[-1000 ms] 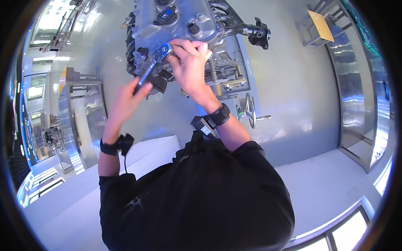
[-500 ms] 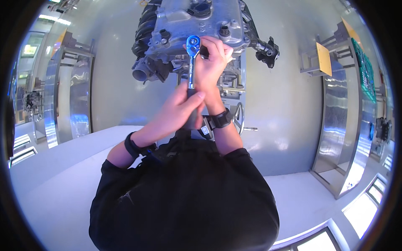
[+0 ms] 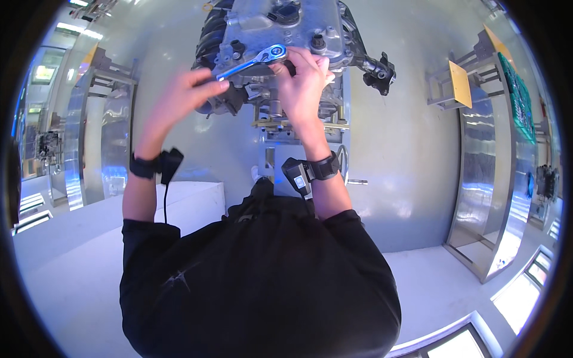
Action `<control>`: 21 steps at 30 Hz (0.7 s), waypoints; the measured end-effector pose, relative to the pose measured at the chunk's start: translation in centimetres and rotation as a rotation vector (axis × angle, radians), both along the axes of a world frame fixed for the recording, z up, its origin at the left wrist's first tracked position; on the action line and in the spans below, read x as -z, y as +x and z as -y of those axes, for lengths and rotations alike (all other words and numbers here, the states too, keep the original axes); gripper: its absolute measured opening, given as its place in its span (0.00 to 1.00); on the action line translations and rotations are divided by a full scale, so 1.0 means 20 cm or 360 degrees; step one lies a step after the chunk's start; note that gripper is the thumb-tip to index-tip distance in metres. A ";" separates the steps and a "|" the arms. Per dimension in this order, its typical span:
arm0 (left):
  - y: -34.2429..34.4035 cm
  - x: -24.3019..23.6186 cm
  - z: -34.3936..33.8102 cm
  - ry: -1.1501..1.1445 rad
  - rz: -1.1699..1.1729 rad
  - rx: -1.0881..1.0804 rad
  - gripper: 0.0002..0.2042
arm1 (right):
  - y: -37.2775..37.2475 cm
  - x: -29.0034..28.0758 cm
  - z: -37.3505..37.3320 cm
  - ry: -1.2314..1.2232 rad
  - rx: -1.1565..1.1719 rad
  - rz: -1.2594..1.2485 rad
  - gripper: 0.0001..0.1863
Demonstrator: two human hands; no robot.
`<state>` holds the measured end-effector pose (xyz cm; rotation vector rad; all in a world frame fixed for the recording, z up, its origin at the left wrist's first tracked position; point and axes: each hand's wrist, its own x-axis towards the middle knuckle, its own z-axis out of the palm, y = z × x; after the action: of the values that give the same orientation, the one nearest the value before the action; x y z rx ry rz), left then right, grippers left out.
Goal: The person selects a socket and a ratchet from a tool case and assembles them. Using the ratchet and socket, the person turns a bolt on an engine block mounted on a stand.
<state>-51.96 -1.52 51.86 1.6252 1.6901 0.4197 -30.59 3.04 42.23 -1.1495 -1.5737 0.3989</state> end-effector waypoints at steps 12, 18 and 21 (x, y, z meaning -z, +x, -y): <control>0.65 0.19 0.41 -0.0414 0.1610 -0.0340 0.12 | 0.00 0.04 -0.05 0.0036 0.0017 -0.0008 0.14; 0.61 0.11 0.35 -0.0542 0.1759 -0.0033 0.11 | 0.03 0.02 -0.05 0.0035 -0.0071 0.0070 0.09; 0.58 0.08 0.35 -0.0574 0.1880 -0.0044 0.14 | 0.04 0.02 -0.06 -0.0148 -0.0192 -0.0093 0.09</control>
<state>-40.36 -8.49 50.18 0.7688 0.7970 0.8185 -29.79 4.17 41.87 -1.1064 -1.5916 0.5861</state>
